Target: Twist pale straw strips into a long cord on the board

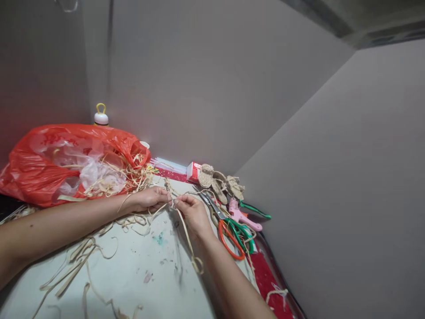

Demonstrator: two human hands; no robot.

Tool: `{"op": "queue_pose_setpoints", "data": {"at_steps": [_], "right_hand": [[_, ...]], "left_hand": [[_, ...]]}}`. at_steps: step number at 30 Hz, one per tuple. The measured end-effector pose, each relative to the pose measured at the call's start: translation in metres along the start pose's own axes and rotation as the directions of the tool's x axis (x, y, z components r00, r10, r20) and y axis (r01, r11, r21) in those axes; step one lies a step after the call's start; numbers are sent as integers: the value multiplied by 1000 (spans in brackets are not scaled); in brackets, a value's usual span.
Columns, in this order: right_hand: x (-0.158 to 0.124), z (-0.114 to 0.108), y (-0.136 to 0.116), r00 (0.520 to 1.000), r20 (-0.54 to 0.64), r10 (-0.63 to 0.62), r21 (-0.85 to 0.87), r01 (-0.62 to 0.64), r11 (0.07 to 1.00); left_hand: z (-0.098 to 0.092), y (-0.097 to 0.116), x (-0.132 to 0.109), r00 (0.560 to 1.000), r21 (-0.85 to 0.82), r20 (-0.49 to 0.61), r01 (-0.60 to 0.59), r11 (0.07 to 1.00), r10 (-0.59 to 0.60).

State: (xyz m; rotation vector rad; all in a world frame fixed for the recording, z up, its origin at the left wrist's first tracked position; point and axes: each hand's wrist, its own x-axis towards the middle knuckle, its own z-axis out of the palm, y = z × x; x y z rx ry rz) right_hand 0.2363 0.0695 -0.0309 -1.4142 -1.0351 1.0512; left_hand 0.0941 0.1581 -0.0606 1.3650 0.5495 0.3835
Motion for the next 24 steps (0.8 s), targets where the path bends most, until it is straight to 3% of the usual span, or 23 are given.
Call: {"op": "queue_pose_setpoints", "data": {"at_steps": [13,19,24], "right_hand": [[-5,10,26,988,-143,52,130,-33,991],[1,13,34,982,-184,-45,146,72,987],[5,13,40,982,-186,-36,127,60,990]], "left_hand": [[10,-4,4,985,105,-137,-92,990,107],[11,-4,3,978,118,-186,-75,990,96],[14,1,0,971,210,-210,-72,975,117]]}}
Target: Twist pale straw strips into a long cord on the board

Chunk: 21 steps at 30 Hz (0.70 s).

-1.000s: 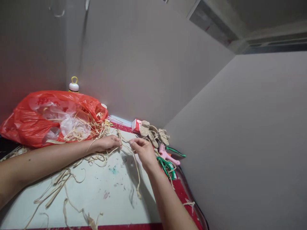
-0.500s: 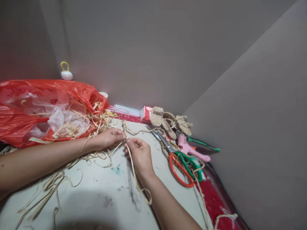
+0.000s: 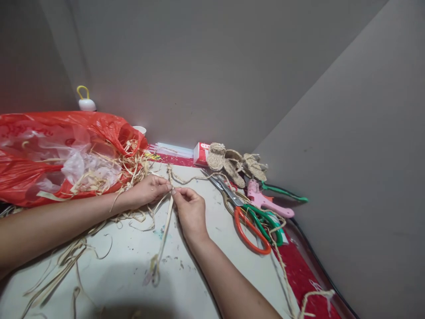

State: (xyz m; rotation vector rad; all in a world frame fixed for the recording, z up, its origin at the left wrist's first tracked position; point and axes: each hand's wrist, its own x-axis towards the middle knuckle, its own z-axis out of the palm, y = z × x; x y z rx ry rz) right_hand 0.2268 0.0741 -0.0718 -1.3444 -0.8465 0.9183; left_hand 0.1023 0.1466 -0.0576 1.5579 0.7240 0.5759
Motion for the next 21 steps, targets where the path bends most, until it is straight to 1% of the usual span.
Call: {"op": "queue_pose_setpoints", "data": {"at_steps": [3,6,11,15,18,21], "right_hand": [[2,-1,1,1000,-3,4,2,-4,1000],[3,0,0,1000,-8,-5,-30,5,1000],[2,1,-2,998,-13,-68,-145,66,987],[2,2,-4,993,-9,-118,-205,114,972],[2,2,-4,983,11,-183,-287,179,941],[1,4,-1,960,32,-277,-411,266,872]], "left_hand": [[1,3,-1,1000,41,0,15,999,-15],[1,2,0,1000,32,17,9,999,-9],[0,-1,3,999,51,29,-15,999,13],[-1,-1,4,999,69,50,14,998,-18],[-2,0,4,998,47,34,49,998,-51],[-2,1,3,995,-2,39,91,996,-91]]}}
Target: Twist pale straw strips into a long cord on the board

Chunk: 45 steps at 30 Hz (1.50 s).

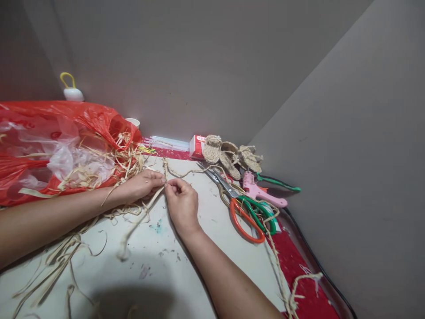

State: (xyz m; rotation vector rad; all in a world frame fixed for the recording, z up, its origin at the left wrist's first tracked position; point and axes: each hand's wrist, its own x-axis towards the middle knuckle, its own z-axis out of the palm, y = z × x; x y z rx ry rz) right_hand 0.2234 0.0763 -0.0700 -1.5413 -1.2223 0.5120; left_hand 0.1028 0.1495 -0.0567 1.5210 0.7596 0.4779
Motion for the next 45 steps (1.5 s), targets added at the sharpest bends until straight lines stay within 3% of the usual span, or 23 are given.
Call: {"op": "queue_pose_setpoints", "data": {"at_steps": [3,8,11,13,15,18,22,24,27,30,32,34,36,38,41,45], "right_hand": [[1,0,-1,998,-51,-45,-78,41,996],[12,-21,-12,990,82,113,76,-120,990],[17,-41,-20,995,-95,25,32,-22,999],[19,-46,-23,991,-127,-51,-46,46,998],[21,-44,-24,997,-31,-70,-81,67,994],[26,-30,-21,974,227,0,-50,11,999],[32,-14,-15,811,545,212,93,-310,946],[33,-11,-12,806,555,206,131,-330,935],[35,-12,-8,867,492,79,107,-150,983],[36,-15,-6,853,520,41,48,-77,996],[36,-17,-5,814,569,114,64,-182,981],[36,-20,-6,739,645,197,127,-357,925],[36,-21,-6,661,718,221,205,-503,840],[36,-22,-6,616,760,209,265,-586,765],[37,-22,-4,591,784,191,321,-649,690],[36,-19,-1,606,773,189,365,-667,649]], "left_hand": [[0,2,-1,998,-91,50,43,995,-38],[-3,4,-1,994,-184,95,70,980,-53],[-5,5,0,992,-172,118,61,983,-41],[-5,5,-1,992,-164,119,53,985,-34],[-5,6,-2,992,-153,122,47,987,-29],[-6,7,-3,992,-161,129,28,987,-7],[-8,6,-2,988,-134,146,-23,991,42],[-7,5,-2,991,-109,129,-23,994,37],[-6,5,-3,995,-68,95,-2,998,9],[-5,6,-3,995,-28,102,-1,1000,3],[-6,5,-2,995,7,102,1,1000,-1],[-8,5,-1,997,68,74,-19,998,14],[-9,4,1,995,157,42,-99,983,94],[-10,4,2,980,259,30,-199,945,198],[-12,6,2,963,378,32,-260,889,268],[-13,11,-1,954,472,63,-289,833,294]]}}
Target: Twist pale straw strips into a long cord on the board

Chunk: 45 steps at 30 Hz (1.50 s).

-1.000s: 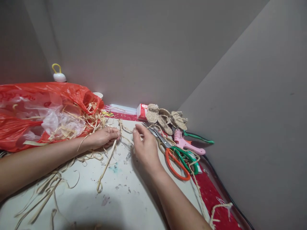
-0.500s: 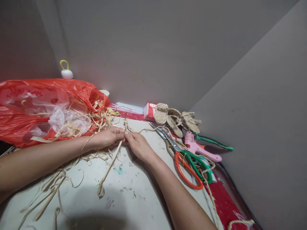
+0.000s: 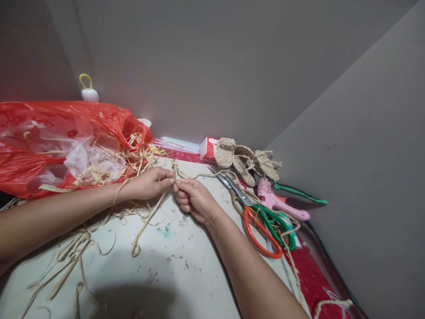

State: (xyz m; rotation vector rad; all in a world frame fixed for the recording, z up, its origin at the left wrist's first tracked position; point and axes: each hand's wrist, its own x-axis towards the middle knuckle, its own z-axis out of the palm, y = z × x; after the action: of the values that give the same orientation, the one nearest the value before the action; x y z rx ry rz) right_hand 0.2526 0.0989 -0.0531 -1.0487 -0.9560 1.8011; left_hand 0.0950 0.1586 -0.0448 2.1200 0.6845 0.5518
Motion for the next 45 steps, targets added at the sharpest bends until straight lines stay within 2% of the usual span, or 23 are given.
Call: {"op": "queue_pose_setpoints", "data": {"at_steps": [3,7,13,20,24,27,29,32,33,34,36,37,38,39,42,44,45], "right_hand": [[1,5,3,996,-83,-14,-18,13,1000],[0,14,8,969,-240,-62,-55,51,997],[-1,18,12,940,-333,-72,-11,72,997],[-3,20,12,954,-297,-44,85,73,994],[-3,20,15,960,-272,-70,71,93,993],[-3,19,17,965,-251,-78,35,90,995],[-3,17,15,972,-226,-72,39,83,996],[-5,12,9,980,-192,-45,80,62,995],[-6,10,7,983,-183,-32,86,48,995],[-7,8,5,984,-175,-16,83,32,996],[-7,5,2,986,-164,11,65,-1,998],[-7,3,2,987,-157,21,53,-13,998],[-7,1,1,989,-146,29,44,-23,999],[-6,0,2,991,-133,34,37,-30,999],[-5,-3,3,995,-86,48,17,-46,999],[-5,-4,2,996,-66,63,4,-63,998],[-5,-5,2,995,-61,73,-1,-74,997]], "left_hand": [[-2,3,-2,1000,85,23,-10,996,8],[-4,10,-4,996,146,73,48,988,-60],[-3,28,-9,967,31,181,178,984,-180],[20,22,-16,947,-126,135,308,943,-291],[29,17,-18,949,-167,113,309,936,-293],[29,21,-18,957,-193,92,290,937,-277],[23,27,-16,938,-221,155,339,914,-311],[2,35,-11,862,-200,302,474,857,-407],[-6,35,-8,855,-171,297,486,857,-426],[-12,34,-6,870,-142,236,471,871,-432],[-19,28,-1,926,-121,20,376,919,-376],[-19,24,0,940,-142,-69,323,936,-335],[-16,20,1,946,-189,-105,285,940,-308],[-11,16,2,950,-262,-84,272,926,-302],[5,11,1,928,-522,154,367,770,-338],[11,13,-1,893,-583,263,450,676,-366],[11,14,-2,882,-579,281,470,666,-378]]}}
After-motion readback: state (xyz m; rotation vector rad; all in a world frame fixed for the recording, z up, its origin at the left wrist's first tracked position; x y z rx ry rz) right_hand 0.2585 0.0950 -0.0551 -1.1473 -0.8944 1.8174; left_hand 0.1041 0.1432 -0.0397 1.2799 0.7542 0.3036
